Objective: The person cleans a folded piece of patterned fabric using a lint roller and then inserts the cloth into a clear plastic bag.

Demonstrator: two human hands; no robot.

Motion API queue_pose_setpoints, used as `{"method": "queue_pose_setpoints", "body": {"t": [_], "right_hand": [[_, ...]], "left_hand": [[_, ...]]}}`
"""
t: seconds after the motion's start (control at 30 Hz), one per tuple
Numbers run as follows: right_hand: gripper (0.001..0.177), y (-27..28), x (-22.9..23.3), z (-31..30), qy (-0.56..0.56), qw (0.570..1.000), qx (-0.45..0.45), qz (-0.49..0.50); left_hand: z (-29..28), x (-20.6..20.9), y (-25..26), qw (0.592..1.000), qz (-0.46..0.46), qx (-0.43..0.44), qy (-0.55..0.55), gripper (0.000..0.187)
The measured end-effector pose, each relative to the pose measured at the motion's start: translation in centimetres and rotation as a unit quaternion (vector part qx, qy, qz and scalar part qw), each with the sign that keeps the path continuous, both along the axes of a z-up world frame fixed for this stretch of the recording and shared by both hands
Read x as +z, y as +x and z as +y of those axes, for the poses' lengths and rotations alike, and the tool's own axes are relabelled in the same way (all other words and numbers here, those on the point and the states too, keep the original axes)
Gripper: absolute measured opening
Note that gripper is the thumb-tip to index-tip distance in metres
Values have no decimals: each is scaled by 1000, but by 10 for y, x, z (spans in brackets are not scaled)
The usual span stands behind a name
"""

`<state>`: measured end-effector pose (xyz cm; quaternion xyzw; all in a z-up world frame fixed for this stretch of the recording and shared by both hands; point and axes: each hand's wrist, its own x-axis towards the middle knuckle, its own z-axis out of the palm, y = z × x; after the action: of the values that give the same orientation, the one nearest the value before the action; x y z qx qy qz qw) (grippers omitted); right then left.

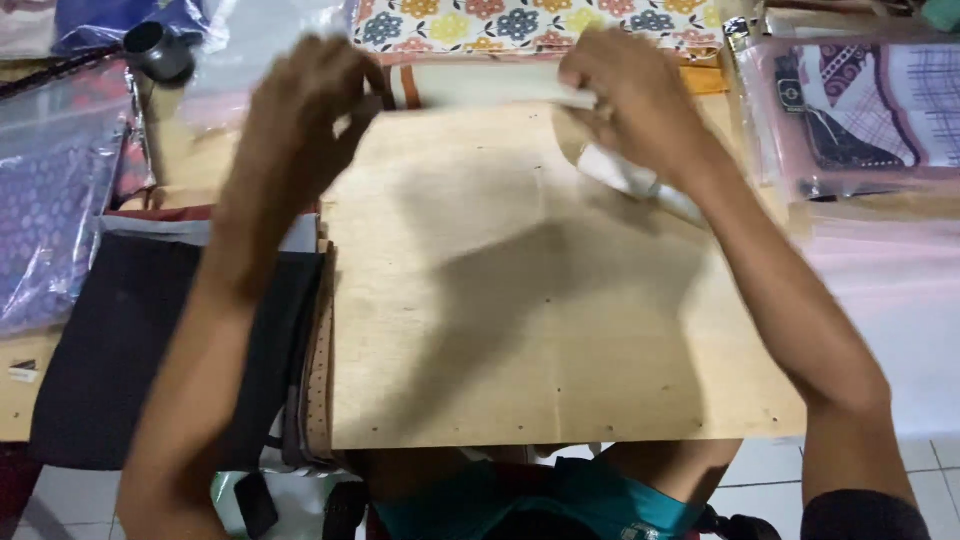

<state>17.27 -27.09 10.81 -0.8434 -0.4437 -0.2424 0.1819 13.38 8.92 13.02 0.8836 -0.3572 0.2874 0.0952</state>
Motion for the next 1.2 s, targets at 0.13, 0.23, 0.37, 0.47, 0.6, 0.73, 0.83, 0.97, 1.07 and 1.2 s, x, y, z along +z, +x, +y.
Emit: {"method": "queue_pose_setpoints", "body": {"t": [0.13,0.23,0.37,0.47,0.6,0.73,0.83,0.97,1.07,1.2], "right_hand": [[18,-28,-75,20,-87,992,-27,91],[28,-48,-118,22,-216,947,-78,225],[33,-38,-135,33,-87,976,-60,190],[38,-17,-137,61,-21,987,-48,152],[62,10,-162,89,-88,965,-99,227],[67,14,-169,89,-130,953,-113,251],[69,12,-170,89,-147,947,-127,255],[73,14,-172,89,-158,940,-133,273],[73,14,-172,90,-158,939,-134,273],[74,15,-172,90,-146,945,-125,265]], "left_hand": [[26,-164,3,977,-73,143,139,11],[18,-181,-45,970,200,86,104,35],[-2,-166,-44,973,215,79,22,61],[-23,-174,-13,982,169,66,-60,60],[-37,-204,28,961,240,124,-62,75],[-37,-202,23,954,250,157,-43,74],[-39,-200,21,951,262,159,-47,77],[-39,-205,23,945,280,164,-43,78],[-37,-206,23,945,283,163,-34,80],[-38,-203,22,944,288,156,-35,79]]}}
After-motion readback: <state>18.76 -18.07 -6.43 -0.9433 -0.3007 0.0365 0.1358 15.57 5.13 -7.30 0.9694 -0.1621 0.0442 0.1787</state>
